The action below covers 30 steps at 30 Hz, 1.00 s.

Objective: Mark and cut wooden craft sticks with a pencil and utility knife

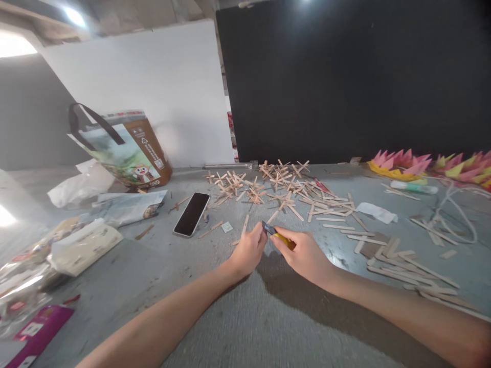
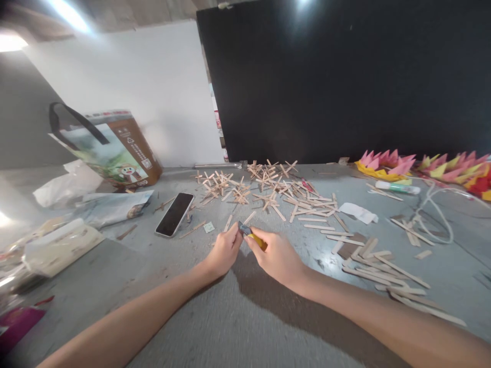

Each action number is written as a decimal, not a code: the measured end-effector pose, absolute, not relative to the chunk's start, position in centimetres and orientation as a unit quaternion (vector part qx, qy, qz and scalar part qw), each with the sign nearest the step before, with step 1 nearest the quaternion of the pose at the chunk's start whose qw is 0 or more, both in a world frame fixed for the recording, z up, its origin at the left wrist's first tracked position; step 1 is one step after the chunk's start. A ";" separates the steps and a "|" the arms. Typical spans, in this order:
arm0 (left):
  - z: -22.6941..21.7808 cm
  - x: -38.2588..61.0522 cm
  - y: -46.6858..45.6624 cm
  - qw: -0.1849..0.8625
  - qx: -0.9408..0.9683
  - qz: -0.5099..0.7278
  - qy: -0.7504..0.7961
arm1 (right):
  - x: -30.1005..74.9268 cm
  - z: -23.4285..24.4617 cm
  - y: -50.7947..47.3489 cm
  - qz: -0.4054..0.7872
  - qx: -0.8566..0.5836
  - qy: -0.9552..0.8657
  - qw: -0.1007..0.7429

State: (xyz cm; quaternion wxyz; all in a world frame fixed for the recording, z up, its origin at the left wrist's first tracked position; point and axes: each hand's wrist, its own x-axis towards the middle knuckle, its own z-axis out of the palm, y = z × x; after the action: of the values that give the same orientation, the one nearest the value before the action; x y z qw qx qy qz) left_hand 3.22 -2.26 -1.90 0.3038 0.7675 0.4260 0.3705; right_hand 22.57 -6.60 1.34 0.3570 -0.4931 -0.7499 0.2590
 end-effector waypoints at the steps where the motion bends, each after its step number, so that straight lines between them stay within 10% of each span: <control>1: -1.9 3.2 -2.3 0.309 0.768 0.367 0.424 | 22.6 1.1 -6.7 0.245 -0.491 -0.751 0.367; 30: -1.3 3.2 -2.7 0.316 0.769 0.360 0.423 | 22.2 1.3 -7.9 0.430 -0.467 -0.670 0.385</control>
State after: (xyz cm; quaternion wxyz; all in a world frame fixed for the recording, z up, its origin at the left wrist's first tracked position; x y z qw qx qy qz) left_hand 3.18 -2.67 -1.27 0.3158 0.7693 0.4230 0.3599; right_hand 22.23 -7.86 1.33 0.3849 -0.4670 -0.6699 0.4301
